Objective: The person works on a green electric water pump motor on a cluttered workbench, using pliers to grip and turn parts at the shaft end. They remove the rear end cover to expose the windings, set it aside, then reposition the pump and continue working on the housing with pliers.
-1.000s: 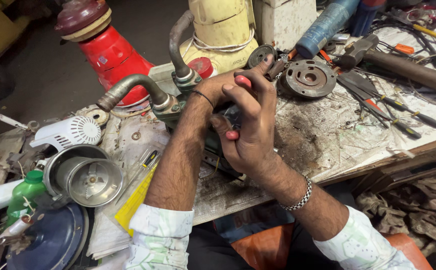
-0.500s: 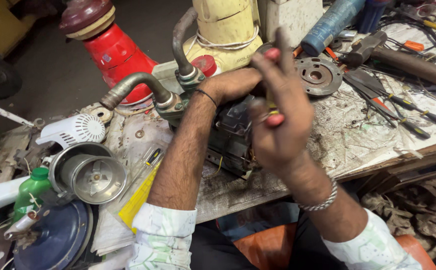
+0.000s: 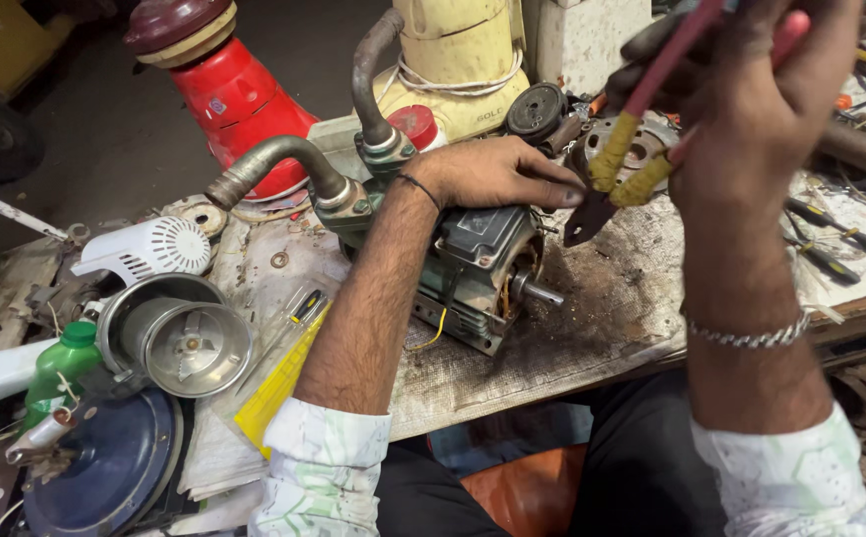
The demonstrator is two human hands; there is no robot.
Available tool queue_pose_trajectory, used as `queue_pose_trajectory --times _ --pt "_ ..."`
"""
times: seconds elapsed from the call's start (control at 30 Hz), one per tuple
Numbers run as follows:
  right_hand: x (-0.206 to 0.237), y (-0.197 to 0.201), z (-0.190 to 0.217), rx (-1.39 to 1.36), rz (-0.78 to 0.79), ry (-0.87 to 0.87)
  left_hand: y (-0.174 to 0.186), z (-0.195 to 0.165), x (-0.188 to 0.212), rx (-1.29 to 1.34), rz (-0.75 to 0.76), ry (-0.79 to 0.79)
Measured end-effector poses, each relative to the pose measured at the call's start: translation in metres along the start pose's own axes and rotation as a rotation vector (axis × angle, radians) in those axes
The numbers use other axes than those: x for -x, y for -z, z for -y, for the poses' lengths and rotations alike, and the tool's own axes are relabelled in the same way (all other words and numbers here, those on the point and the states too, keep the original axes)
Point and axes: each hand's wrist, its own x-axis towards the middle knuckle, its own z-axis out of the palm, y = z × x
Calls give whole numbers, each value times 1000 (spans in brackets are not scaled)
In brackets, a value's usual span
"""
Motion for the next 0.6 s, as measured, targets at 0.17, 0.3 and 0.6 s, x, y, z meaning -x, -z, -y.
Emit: queue_pose_trajectory --times 0.17,0.3,0.6 --pt "-26 -23 -9 -160 79 -348 2 -16 8 -104 -30 201" --pt "-44 -55 -14 -36 275 -195 4 -20 13 -207 -68 280" --pt "-16 -89 -7 813 140 298 -13 30 2 -39 -294 -116"
